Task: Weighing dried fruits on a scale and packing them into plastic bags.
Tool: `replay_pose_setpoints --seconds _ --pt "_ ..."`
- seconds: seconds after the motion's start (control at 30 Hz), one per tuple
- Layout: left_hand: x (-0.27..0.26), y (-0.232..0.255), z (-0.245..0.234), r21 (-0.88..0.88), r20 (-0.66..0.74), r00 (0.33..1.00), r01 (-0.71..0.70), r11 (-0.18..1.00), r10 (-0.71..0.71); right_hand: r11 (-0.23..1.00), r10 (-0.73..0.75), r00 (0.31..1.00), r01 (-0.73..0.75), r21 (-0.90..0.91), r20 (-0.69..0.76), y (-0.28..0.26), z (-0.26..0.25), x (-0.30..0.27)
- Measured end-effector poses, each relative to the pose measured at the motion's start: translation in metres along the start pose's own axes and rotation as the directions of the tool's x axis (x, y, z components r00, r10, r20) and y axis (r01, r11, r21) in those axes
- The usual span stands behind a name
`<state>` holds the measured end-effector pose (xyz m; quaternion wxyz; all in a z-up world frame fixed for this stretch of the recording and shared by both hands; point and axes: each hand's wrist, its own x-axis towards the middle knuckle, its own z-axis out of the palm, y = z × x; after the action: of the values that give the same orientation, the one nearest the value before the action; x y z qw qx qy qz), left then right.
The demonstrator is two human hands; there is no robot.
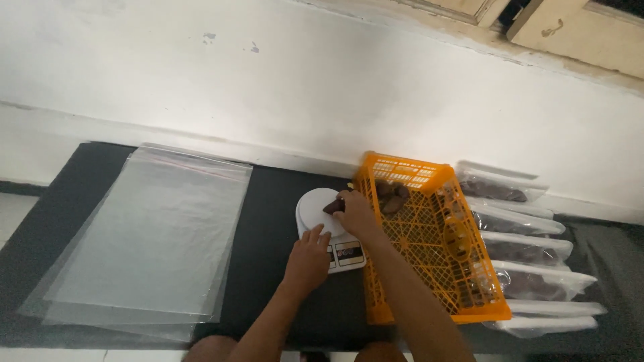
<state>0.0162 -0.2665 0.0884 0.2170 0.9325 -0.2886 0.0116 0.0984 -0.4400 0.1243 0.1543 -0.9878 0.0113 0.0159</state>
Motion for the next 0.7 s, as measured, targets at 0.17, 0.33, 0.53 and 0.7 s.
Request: replay_pose_setpoints --seconds 0.17,0.33,0.53,0.7 --pt "0.016 0.013 0.002 -0.036 0.049 0.997 0.069 0.997 -0.068 0.999 0.028 0.999 -0.027 0.035 -0.023 0.013 0.014 0.026" --pt "0.022 0.017 -0.001 0.003 0.175 0.977 0.123 0.992 -0.121 1.0 -0.017 1.0 0.017 -0.002 -0.004 0.009 0.017 0.04" --pt "0.025 0.012 0.005 0.081 0.219 0.97 0.093 0.992 -0.109 0.977 -0.125 0.98 0.095 -0.192 -0.154 0.016 0.001 0.044" --pt "0.028 0.004 0.033 0.104 0.14 0.986 0.079 0.992 -0.093 0.961 0.117 0.835 0.042 0.274 -0.537 0.063 -0.054 0.029"
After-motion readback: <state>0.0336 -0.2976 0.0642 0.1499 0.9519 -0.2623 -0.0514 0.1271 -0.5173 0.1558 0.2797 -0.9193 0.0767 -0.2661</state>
